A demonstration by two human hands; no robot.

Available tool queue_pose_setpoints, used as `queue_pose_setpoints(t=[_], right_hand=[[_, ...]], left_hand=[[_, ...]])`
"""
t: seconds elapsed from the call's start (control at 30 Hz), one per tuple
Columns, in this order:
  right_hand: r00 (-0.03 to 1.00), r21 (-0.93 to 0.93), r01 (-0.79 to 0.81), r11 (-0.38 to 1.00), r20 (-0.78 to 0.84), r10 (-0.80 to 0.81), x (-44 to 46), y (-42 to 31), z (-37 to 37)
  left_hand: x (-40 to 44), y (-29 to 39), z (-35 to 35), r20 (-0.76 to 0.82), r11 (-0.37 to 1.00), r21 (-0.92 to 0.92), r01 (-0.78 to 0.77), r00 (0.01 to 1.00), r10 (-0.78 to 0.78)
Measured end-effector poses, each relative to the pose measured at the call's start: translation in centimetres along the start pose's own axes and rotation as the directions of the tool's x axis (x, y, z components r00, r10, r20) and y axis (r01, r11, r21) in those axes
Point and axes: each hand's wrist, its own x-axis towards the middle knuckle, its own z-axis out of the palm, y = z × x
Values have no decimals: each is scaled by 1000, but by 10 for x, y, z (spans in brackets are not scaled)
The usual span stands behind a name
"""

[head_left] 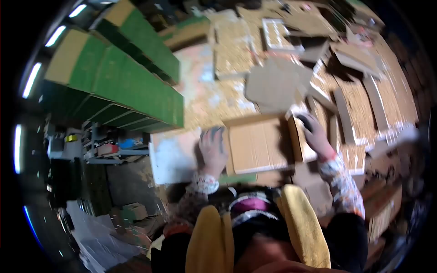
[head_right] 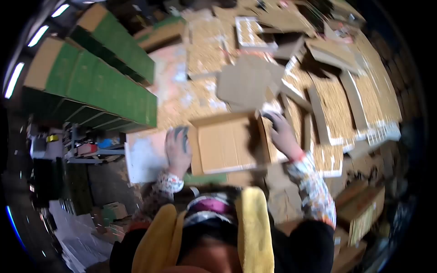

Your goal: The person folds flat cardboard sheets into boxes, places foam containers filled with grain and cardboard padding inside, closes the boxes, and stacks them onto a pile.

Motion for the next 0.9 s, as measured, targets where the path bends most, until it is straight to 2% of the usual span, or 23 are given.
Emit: queue_pose_setpoints(t=[0.03, 0.07, 0.1, 0.13, 0.17, 0.2, 0.23, 0.27, 0.3, 0.4, 0.43, 0.47, 0.5, 0.53, 0.57, 0.6, 0.63, 0.67, 0.73, 0.77, 0.83, 0.87, 0.9], right_hand=[[992, 164, -103, 981, 92, 88, 3, 31, -4], [906, 309, -350, 885, 351, 236, 2, 80, 7], [701, 469, -695, 545, 611, 369, 2, 89, 22], [604, 395, -779, 488, 682, 413, 4, 92, 42], [716, 195, -541, 818, 618, 326, 8, 86, 64], [736, -164, -369, 915, 550, 395, 9, 84, 86], [842, 47, -348, 936, 454, 290, 5, 61, 79], [881, -53, -310, 949, 359, 308, -5, 77, 93], [882, 477, -388, 789, 441, 167, -9, 62, 89], [901, 699, -432, 570, 315, 297, -25, 31, 98], [889, 719, -450, 529, 307, 340, -23, 15, 95], [798, 731, -574, 368, 399, 451, -16, 18, 93], [831, 741, -524, 420, 335, 444, -5, 25, 93], [935, 679, -332, 654, 146, 323, 16, 33, 89], [988, 474, -93, 875, -64, 140, 43, 33, 83], [984, 429, 66, 901, -175, 11, 79, 17, 68], [994, 747, 65, 662, -105, 21, 107, -25, 66], [999, 946, 41, 320, -42, -4, 135, -75, 57], [962, 980, 42, 196, 13, -272, 196, -184, 31], [933, 987, 33, 156, 26, -358, 233, -235, 27], [883, 981, 77, 176, 15, -469, 292, -332, 29], [871, 958, 166, 234, -32, -490, 310, -375, 44], [856, 923, 256, 288, -78, -511, 327, -419, 59]], left_hand=[[-9, -19, 12, -101, 939, -166, 301, 942, -320], [-16, -18, 28, 171, 814, -378, 441, 897, -407], [-22, -17, 43, 453, 589, -486, 646, 762, -462], [-28, -17, 60, 671, 370, -438, 819, 572, -472], [-58, -12, 113, 343, 635, -407, 656, 754, -560], [-48, 1, 113, 261, 602, -104, 791, 606, -751], [-50, -17, 112, 465, 525, -290, 800, 597, -653], [-47, -25, 102, 489, 499, -375, 781, 624, -610], [-49, -29, 93, 519, 461, -452, 764, 645, -561], [-40, -53, 87, 639, 461, -320, 828, 547, -540], [-38, -77, 101, 682, 373, -399, 838, 543, -491], [-27, -77, 76, 563, 252, -640, 726, 667, -488], [-14, -76, 33, 420, 131, -827, 546, 756, -503], [-3, -94, -18, 366, -153, -930, 333, 845, -389], [12, -112, -72, 274, -445, -887, 123, 916, -293], [28, -117, -123, -201, 360, -933, 9, 818, -540], [38, -127, -190, -505, 790, -610, -64, 800, -324], [52, -151, -235, -736, 941, -312, -134, 661, -150], [84, -195, -326, -906, 995, -40, -94, 423, 4], [98, -212, -367, -936, 994, -109, 14, 335, -107], [139, -287, -433, -969, 970, -239, -31, 78, -236], [155, -331, -456, -901, 866, -407, -291, 285, -327], [169, -373, -463, -800, 663, -576, -479, 499, -333]])
